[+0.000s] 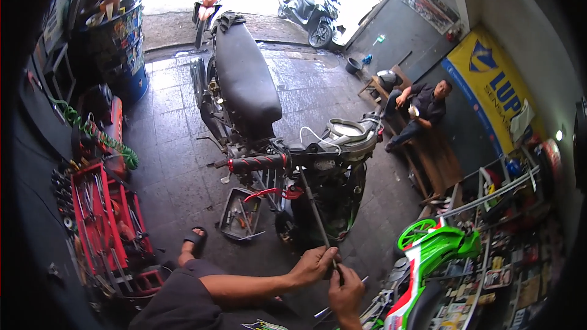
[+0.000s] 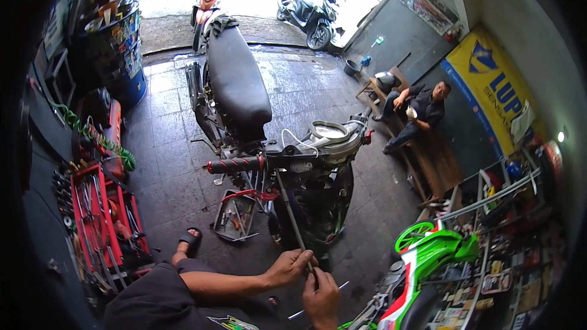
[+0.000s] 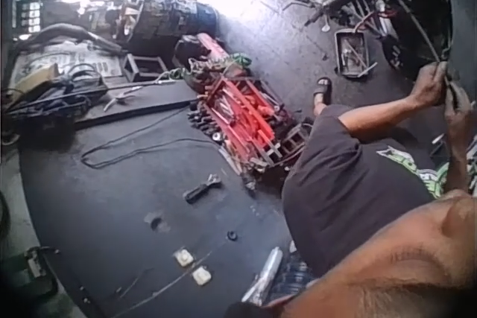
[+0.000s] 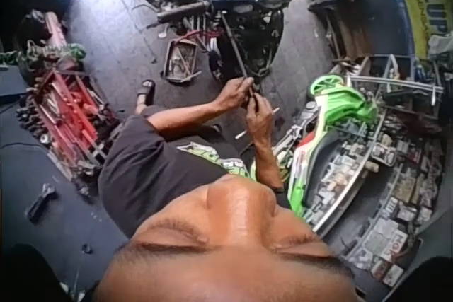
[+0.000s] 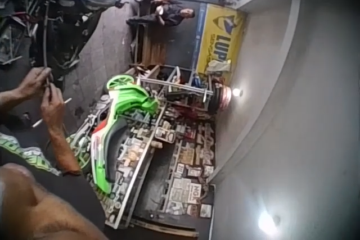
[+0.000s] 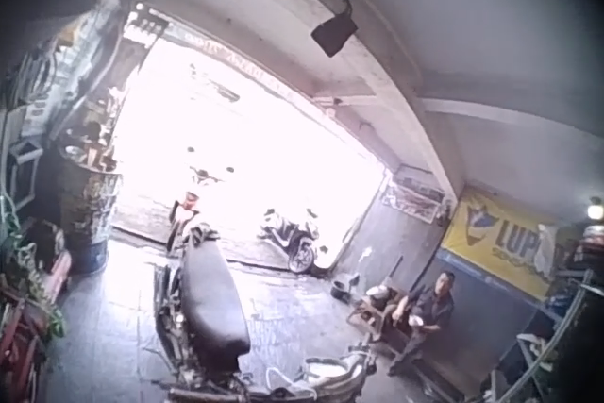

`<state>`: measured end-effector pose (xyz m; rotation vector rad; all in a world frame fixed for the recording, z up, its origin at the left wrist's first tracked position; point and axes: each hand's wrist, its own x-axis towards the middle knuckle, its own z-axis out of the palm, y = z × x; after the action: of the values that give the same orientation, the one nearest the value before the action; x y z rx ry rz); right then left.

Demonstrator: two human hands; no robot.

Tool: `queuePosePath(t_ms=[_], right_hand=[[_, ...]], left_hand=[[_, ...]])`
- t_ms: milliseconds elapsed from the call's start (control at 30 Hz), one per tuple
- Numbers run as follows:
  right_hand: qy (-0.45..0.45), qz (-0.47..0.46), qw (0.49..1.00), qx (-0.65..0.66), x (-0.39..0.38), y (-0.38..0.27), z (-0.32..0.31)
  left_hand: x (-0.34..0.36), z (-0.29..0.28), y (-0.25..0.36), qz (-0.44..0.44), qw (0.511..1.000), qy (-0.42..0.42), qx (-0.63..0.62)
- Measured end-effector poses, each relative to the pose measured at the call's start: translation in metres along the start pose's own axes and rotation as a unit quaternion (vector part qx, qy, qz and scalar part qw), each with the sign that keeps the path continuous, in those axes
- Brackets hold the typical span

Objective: Repairing or modifying the controls and handlebar assembly of a motorcycle.

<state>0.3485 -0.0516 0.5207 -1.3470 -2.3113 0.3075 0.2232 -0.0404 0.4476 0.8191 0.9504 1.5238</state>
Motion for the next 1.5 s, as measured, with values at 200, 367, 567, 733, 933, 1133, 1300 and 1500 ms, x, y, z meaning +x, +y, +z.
queuePosePath(t_ms=[200,367,567,733,933,1133,1300,1500], right_hand=[[-0.181,0.020,0.925,0.334,-0.078,-0.009,-0.023],[-0.026,0.414,0.753,0.511,-0.079,0.031,-0.022],[-0.315,0.318,0.756,0.478,-0.079,0.015,-0.035],[0.051,0.384,0.544,0.744,-0.095,0.030,-0.017],[0.118,0.468,0.678,0.555,-0.078,0.037,-0.038],[0.102,0.232,0.894,0.369,-0.010,0.027,-0.125],[-0.266,0.140,0.936,0.185,0.063,0.012,-0.088],[-0.584,0.277,0.729,0.226,0.097,0.015,-0.027]], left_hand=[[-0.007,0.003,0.017,-0.133,0.981,-0.046,-0.130],[-0.010,0.005,0.019,-0.128,0.978,-0.061,-0.152],[-0.009,0.003,0.016,-0.106,0.986,-0.025,-0.125],[-0.009,0.004,0.015,-0.089,0.990,0.005,-0.112],[0.005,0.003,0.027,-0.056,0.986,0.057,-0.144],[0.015,-0.017,0.034,-0.142,0.963,0.139,-0.182],[0.017,-0.022,0.022,-0.106,0.958,0.122,-0.238],[0.014,-0.020,0.023,-0.070,0.960,0.098,-0.254]])
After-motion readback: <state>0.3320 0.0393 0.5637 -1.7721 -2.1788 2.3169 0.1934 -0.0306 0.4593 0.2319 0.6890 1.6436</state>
